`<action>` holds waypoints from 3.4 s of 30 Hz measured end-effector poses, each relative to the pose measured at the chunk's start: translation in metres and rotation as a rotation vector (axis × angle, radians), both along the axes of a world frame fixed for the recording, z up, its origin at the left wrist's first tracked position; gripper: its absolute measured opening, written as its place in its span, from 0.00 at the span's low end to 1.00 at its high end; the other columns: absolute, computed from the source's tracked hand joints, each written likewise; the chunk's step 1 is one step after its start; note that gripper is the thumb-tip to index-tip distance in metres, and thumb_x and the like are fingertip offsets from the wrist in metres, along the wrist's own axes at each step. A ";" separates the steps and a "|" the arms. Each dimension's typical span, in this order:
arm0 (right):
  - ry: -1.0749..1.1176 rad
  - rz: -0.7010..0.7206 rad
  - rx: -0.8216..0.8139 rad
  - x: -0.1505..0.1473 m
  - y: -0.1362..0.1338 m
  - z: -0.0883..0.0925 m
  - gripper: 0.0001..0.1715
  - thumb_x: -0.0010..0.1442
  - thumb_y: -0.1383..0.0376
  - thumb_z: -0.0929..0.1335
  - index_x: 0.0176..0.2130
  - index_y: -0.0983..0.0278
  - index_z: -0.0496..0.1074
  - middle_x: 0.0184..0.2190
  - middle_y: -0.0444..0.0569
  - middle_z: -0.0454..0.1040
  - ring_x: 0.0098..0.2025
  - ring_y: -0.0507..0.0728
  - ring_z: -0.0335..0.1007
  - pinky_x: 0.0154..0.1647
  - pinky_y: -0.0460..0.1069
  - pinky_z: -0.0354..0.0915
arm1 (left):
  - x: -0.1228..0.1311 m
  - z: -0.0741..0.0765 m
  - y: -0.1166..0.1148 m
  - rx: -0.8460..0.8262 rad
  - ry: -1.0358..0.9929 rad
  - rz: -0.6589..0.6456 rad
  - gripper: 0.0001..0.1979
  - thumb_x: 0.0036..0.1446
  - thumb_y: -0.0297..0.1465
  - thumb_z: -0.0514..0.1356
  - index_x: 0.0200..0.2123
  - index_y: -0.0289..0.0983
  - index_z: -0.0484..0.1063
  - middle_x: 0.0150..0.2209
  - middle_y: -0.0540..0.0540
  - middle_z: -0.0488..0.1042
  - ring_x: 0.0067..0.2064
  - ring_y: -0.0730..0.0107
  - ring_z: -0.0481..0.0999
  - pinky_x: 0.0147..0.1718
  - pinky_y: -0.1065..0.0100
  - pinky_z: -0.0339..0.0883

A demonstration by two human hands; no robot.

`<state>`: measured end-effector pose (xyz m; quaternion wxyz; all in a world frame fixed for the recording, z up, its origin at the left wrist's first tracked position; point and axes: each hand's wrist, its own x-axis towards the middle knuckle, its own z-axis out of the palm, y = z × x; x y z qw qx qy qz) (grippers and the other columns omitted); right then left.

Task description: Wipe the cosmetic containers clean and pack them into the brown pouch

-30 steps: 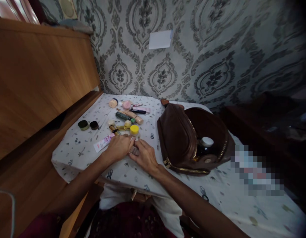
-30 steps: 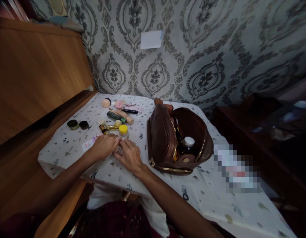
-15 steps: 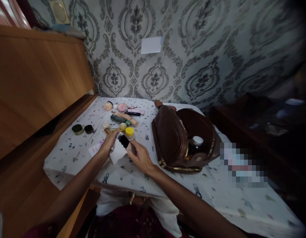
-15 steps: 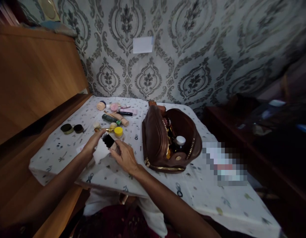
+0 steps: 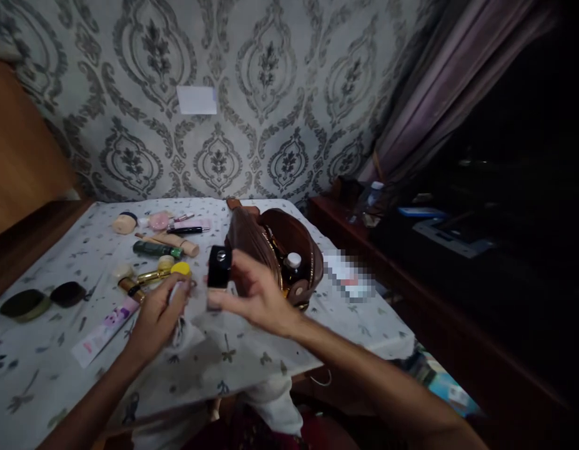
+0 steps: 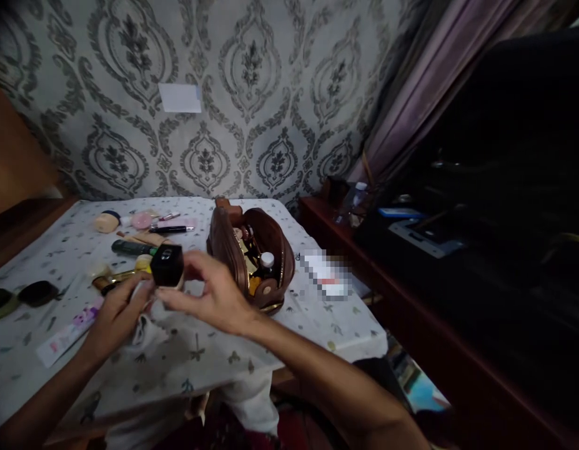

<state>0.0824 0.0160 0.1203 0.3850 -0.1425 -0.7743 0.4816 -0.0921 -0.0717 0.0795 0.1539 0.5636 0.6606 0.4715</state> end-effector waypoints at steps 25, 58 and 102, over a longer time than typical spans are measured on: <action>-0.660 -0.260 0.490 0.129 0.085 0.022 0.32 0.56 0.58 0.74 0.58 0.56 0.64 0.47 0.50 0.70 0.45 0.59 0.68 0.47 0.54 0.66 | 0.116 -0.029 0.040 -0.149 0.374 -0.691 0.27 0.67 0.30 0.50 0.67 0.37 0.50 0.52 0.39 0.78 0.42 0.61 0.82 0.42 0.58 0.78; -1.131 -0.195 0.949 0.120 0.074 0.038 0.18 0.59 0.62 0.73 0.50 0.61 0.76 0.38 0.52 0.73 0.41 0.59 0.64 0.41 0.52 0.56 | 0.110 -0.043 0.046 -0.138 0.220 -0.781 0.27 0.68 0.30 0.47 0.68 0.39 0.46 0.50 0.40 0.79 0.48 0.61 0.80 0.49 0.56 0.74; -0.954 -0.667 0.204 0.127 0.069 0.000 0.46 0.56 0.54 0.71 0.64 0.66 0.51 0.42 0.56 0.76 0.42 0.65 0.75 0.40 0.56 0.68 | 0.120 0.006 0.050 0.085 0.384 -0.606 0.21 0.66 0.24 0.45 0.60 0.35 0.59 0.51 0.38 0.75 0.51 0.60 0.77 0.49 0.59 0.75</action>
